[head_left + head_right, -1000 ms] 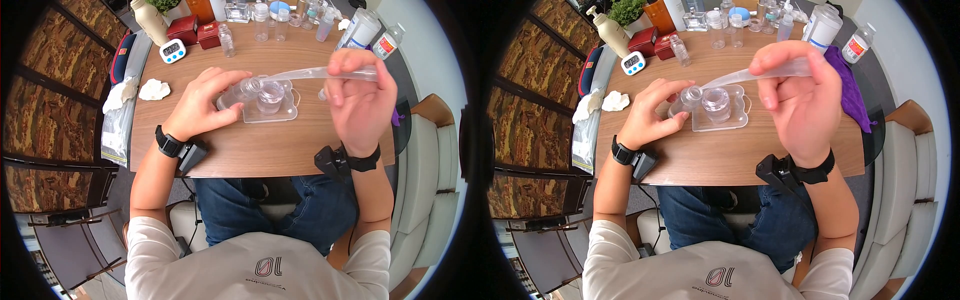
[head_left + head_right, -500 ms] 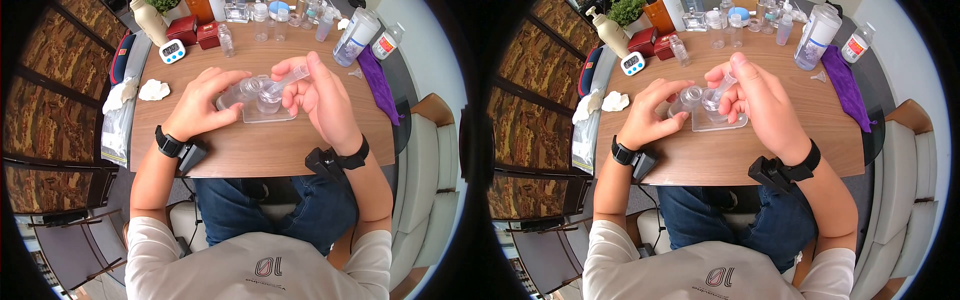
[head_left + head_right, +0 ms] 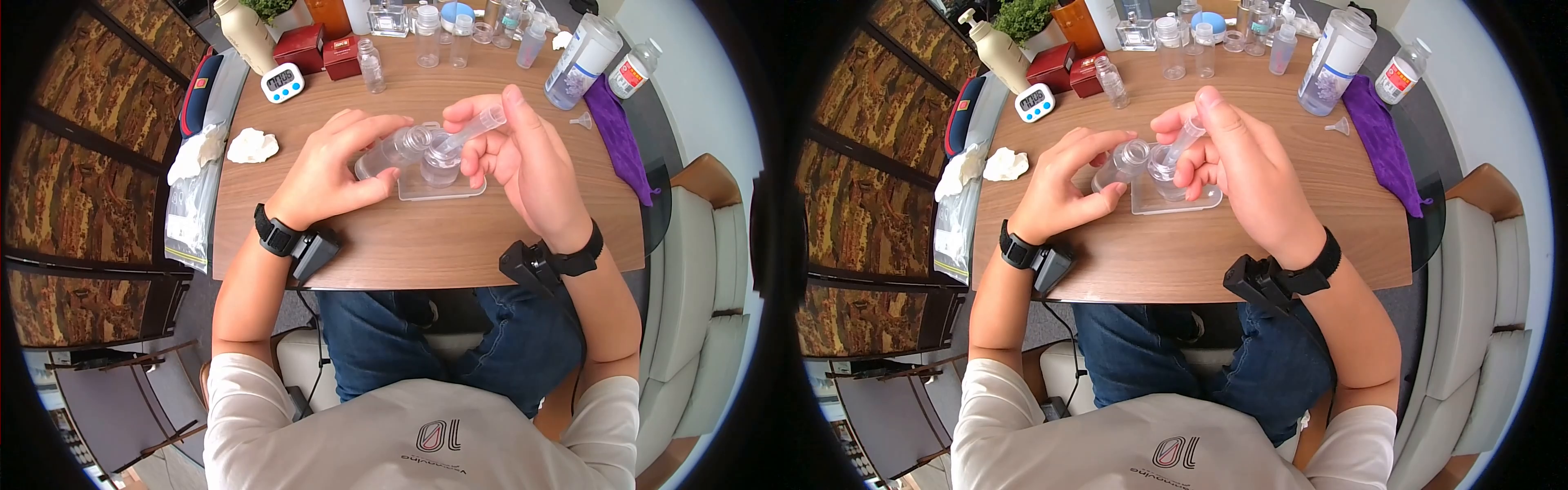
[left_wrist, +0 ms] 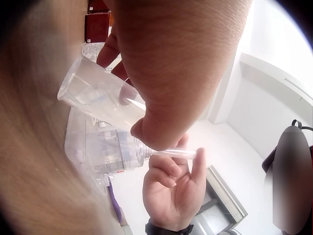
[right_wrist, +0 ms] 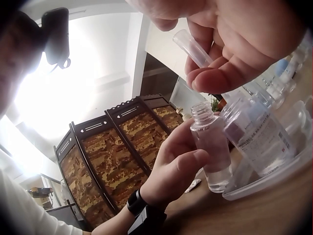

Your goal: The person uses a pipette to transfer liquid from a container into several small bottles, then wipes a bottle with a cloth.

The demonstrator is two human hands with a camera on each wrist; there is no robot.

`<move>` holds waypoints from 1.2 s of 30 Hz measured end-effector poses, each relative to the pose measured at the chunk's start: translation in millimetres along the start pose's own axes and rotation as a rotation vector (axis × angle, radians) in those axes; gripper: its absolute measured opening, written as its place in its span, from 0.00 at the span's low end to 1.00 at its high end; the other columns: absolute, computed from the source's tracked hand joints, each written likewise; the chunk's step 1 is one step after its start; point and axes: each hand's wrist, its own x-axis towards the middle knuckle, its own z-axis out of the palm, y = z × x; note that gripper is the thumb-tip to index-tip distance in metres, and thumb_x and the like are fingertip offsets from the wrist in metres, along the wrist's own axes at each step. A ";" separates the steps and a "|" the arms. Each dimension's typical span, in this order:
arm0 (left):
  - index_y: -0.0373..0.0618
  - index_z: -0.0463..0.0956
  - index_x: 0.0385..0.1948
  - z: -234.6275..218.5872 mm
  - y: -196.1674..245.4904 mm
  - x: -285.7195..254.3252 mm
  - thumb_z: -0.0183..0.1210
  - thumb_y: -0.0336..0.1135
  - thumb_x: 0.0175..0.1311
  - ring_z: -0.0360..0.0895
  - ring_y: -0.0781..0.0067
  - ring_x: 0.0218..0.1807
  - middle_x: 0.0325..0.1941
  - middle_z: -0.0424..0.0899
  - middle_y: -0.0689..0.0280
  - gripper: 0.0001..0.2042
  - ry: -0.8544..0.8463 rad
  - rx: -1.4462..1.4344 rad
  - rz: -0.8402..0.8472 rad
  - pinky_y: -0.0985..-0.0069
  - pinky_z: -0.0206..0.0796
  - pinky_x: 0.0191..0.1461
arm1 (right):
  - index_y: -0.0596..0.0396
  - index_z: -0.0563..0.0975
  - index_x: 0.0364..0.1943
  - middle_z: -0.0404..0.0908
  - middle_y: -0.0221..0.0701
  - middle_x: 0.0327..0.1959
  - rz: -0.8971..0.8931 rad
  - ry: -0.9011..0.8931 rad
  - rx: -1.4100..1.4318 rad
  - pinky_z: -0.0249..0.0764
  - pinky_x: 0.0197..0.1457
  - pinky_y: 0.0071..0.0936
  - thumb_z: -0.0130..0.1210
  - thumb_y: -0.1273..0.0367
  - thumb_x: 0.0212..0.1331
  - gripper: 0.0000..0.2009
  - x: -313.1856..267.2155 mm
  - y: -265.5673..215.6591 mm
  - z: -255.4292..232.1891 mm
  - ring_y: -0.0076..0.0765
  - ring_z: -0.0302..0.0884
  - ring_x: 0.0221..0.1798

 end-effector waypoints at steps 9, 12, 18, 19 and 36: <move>0.43 0.81 0.55 -1.4 1.6 0.3 0.68 0.30 0.49 0.75 0.67 0.37 0.36 0.81 0.62 0.26 -0.013 0.002 -0.014 0.70 0.71 0.43 | 0.66 0.77 0.52 0.79 0.38 0.45 -0.003 -0.003 0.003 0.75 0.36 0.22 0.36 0.49 0.81 0.29 0.5 1.1 -0.8 0.23 0.75 0.33; 0.42 0.81 0.55 -0.9 0.8 0.0 0.68 0.30 0.49 0.75 0.67 0.37 0.36 0.81 0.62 0.26 -0.010 0.003 -0.012 0.70 0.71 0.44 | 0.66 0.77 0.52 0.79 0.37 0.44 -0.002 -0.005 0.015 0.75 0.36 0.22 0.37 0.51 0.81 0.28 0.2 0.8 -0.4 0.22 0.75 0.33; 0.42 0.81 0.55 -0.7 0.3 -0.1 0.68 0.30 0.49 0.75 0.68 0.37 0.36 0.81 0.62 0.26 -0.002 0.009 0.004 0.70 0.72 0.44 | 0.65 0.78 0.50 0.80 0.35 0.42 0.008 -0.009 -0.006 0.75 0.36 0.19 0.41 0.59 0.80 0.21 0.3 -0.2 -1.1 0.21 0.75 0.33; 0.42 0.81 0.55 -0.7 0.3 0.0 0.68 0.30 0.49 0.75 0.68 0.37 0.37 0.81 0.62 0.26 0.000 0.008 0.008 0.70 0.72 0.44 | 0.65 0.78 0.50 0.80 0.35 0.42 0.008 -0.009 -0.006 0.75 0.36 0.19 0.41 0.59 0.80 0.21 0.5 -0.4 -1.5 0.21 0.75 0.33; 0.42 0.81 0.56 -0.5 0.8 0.4 0.67 0.31 0.50 0.75 0.67 0.36 0.37 0.81 0.61 0.26 -0.013 0.002 -0.007 0.70 0.71 0.44 | 0.63 0.77 0.50 0.84 0.40 0.43 -0.380 0.086 0.320 0.64 0.26 0.20 0.33 0.55 0.77 0.25 -15.0 -29.1 -36.4 0.23 0.67 0.24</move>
